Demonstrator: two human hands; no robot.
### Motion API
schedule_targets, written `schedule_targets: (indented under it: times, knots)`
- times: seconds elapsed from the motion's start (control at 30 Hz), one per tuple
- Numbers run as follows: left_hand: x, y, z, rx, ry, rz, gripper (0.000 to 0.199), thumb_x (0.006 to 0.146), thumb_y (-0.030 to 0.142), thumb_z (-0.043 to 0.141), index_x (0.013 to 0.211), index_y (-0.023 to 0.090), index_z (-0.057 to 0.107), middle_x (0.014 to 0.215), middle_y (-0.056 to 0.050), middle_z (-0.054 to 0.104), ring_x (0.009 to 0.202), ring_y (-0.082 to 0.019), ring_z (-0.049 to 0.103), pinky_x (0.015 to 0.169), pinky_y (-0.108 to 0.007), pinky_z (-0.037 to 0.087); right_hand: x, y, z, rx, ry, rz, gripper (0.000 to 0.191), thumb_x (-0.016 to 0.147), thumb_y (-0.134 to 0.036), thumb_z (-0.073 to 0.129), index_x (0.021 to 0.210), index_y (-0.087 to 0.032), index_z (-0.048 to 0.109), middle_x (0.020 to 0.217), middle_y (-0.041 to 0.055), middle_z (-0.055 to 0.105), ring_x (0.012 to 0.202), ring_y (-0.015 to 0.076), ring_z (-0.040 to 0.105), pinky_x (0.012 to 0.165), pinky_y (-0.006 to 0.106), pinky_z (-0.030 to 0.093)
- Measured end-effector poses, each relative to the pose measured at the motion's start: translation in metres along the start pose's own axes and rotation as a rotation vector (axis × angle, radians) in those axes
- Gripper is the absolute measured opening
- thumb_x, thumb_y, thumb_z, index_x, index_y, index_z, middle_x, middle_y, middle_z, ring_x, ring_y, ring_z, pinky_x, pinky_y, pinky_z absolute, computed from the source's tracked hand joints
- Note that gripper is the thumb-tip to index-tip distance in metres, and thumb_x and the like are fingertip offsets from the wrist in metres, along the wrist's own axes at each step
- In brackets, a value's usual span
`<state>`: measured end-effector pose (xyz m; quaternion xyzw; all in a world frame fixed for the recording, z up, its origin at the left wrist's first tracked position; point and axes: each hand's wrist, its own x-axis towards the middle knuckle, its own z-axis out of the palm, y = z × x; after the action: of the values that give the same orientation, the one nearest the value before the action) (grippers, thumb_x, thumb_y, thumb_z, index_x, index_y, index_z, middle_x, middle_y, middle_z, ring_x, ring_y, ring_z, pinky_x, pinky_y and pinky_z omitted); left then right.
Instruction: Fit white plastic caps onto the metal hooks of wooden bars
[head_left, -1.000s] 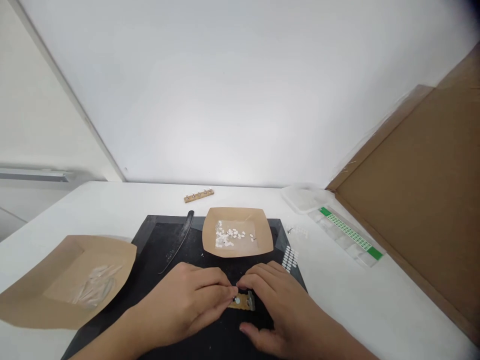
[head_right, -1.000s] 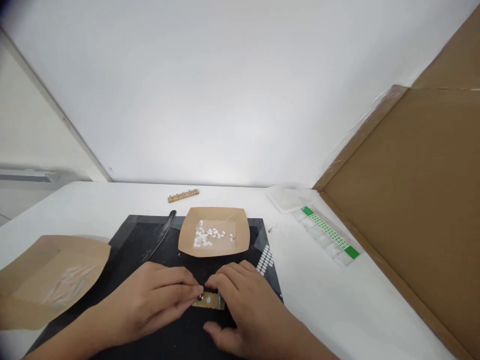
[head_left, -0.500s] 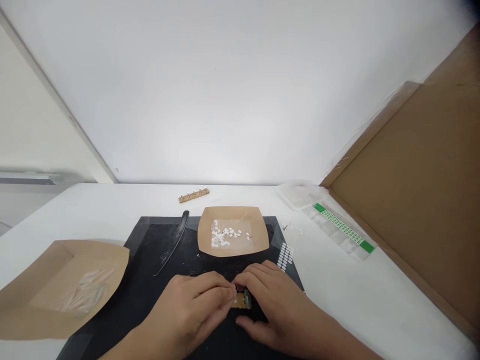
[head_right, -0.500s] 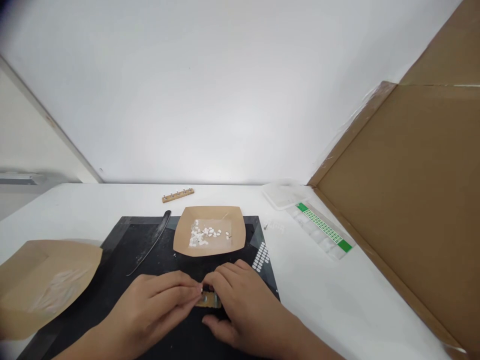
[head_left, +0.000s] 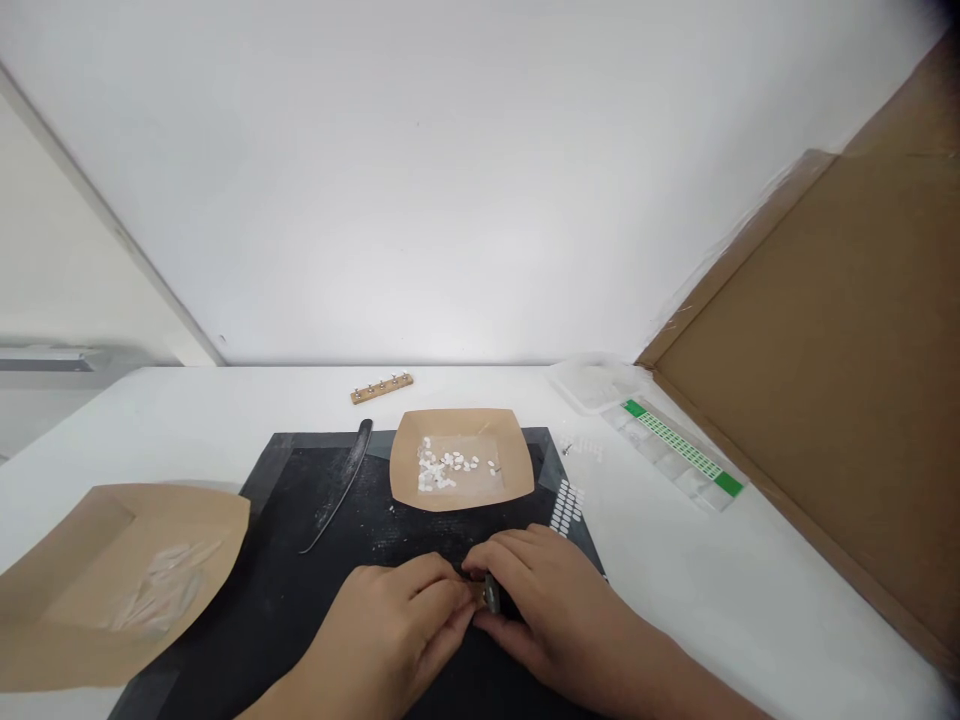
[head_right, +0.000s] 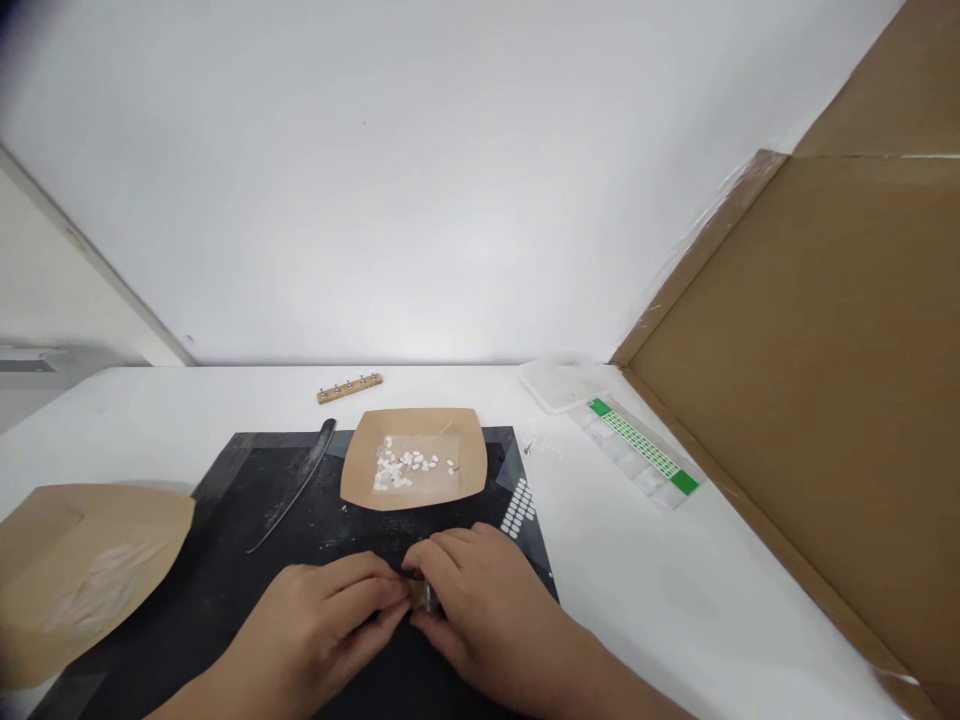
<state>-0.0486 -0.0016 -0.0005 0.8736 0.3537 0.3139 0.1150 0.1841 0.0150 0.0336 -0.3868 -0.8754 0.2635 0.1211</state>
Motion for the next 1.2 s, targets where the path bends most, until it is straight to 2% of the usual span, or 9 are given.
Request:
schedule_targets:
  times: [0.13, 0.23, 0.33, 0.5, 0.63, 0.77, 0.87, 1.0, 1.2]
  knots:
    - [0.002, 0.003, -0.003, 0.002, 0.031, 0.018, 0.005, 0.101, 0.021, 0.068, 0.103, 0.023, 0.071, 0.092, 0.0, 0.078, 0.066, -0.017, 0.077, 0.056, -0.025, 0.062, 0.001, -0.001, -0.004, -0.014, -0.037, 0.017, 0.023, 0.097, -0.02, 0.075, 0.116, -0.025, 0.065, 0.112, 0.001, 0.074, 0.101, 0.0241, 0.068, 0.088, 0.035, 0.045]
    - [0.005, 0.006, -0.011, -0.031, 0.106, 0.025, 0.019, 0.096, 0.022, 0.074, 0.115, 0.021, 0.07, 0.096, -0.004, 0.078, 0.068, -0.016, 0.077, 0.055, -0.022, 0.061, 0.0, -0.001, -0.006, -0.023, -0.051, 0.009, 0.027, 0.095, -0.02, 0.076, 0.119, -0.025, 0.064, 0.115, 0.0023, 0.074, 0.103, 0.0254, 0.069, 0.088, 0.036, 0.046]
    - [0.007, 0.003, -0.02, -0.054, 0.217, 0.006, 0.027, 0.099, 0.014, 0.066, 0.125, 0.018, 0.067, 0.097, -0.007, 0.077, 0.067, -0.014, 0.073, 0.052, -0.019, 0.056, -0.001, -0.001, -0.006, -0.026, -0.03, 0.001, 0.034, 0.094, -0.022, 0.079, 0.123, -0.025, 0.063, 0.12, 0.0031, 0.075, 0.108, 0.0266, 0.069, 0.091, 0.037, 0.046]
    - [0.006, -0.006, -0.024, -0.062, 0.34, -0.107, 0.027, 0.103, 0.013, 0.059, 0.129, 0.021, 0.065, 0.098, -0.005, 0.076, 0.068, -0.012, 0.071, 0.061, -0.02, 0.06, -0.003, 0.003, -0.001, -0.009, 0.02, -0.039, 0.048, 0.091, -0.018, 0.08, 0.133, -0.026, 0.06, 0.124, 0.0026, 0.076, 0.112, 0.0257, 0.071, 0.096, 0.039, 0.047]
    - [0.005, -0.009, -0.019, -0.098, 0.452, -0.263, 0.048, 0.105, 0.016, 0.053, 0.152, 0.022, 0.048, 0.123, -0.01, 0.071, 0.067, -0.011, 0.068, 0.052, -0.022, 0.056, -0.003, 0.008, -0.001, 0.021, 0.088, -0.006, 0.054, 0.092, -0.018, 0.077, 0.141, -0.026, 0.056, 0.122, 0.0044, 0.075, 0.109, 0.0255, 0.069, 0.098, 0.041, 0.051]
    - [0.004, -0.009, -0.017, -0.167, 0.583, -0.264, 0.063, 0.104, 0.012, 0.052, 0.163, 0.022, 0.035, 0.134, -0.016, 0.06, 0.101, -0.021, 0.069, 0.063, -0.026, 0.06, -0.002, 0.011, -0.004, 0.15, 0.168, 0.007, 0.056, 0.093, -0.02, 0.075, 0.144, -0.027, 0.052, 0.118, 0.0039, 0.075, 0.104, 0.0223, 0.07, 0.094, 0.037, 0.056]
    - [0.003, -0.01, -0.017, -0.191, 0.679, -0.234, 0.071, 0.101, 0.009, 0.055, 0.166, 0.022, 0.031, 0.134, -0.017, 0.055, 0.117, -0.027, 0.061, 0.07, -0.03, 0.062, 0.0, 0.015, -0.009, 0.247, 0.305, 0.02, 0.051, 0.095, -0.024, 0.073, 0.142, -0.027, 0.052, 0.116, 0.0044, 0.075, 0.092, 0.0191, 0.071, 0.084, 0.034, 0.06]
    - [0.003, -0.013, -0.015, -0.192, 0.734, -0.195, 0.077, 0.098, 0.007, 0.058, 0.167, 0.024, 0.029, 0.137, -0.018, 0.049, 0.122, -0.03, 0.056, 0.073, -0.035, 0.063, 0.003, 0.026, -0.021, 0.306, 0.622, 0.073, 0.04, 0.096, -0.034, 0.075, 0.131, -0.027, 0.057, 0.113, 0.0055, 0.077, 0.077, 0.0172, 0.069, 0.075, 0.033, 0.062]
    - [0.001, -0.02, -0.01, -0.126, 0.661, -0.2, 0.078, 0.096, 0.008, 0.062, 0.165, 0.024, 0.029, 0.142, -0.02, 0.046, 0.128, -0.033, 0.054, 0.075, -0.039, 0.065, 0.006, 0.054, -0.045, 0.194, 0.973, 0.233, 0.032, 0.095, -0.048, 0.078, 0.116, -0.025, 0.071, 0.118, 0.0106, 0.079, 0.094, 0.0266, 0.075, 0.084, 0.042, 0.064]
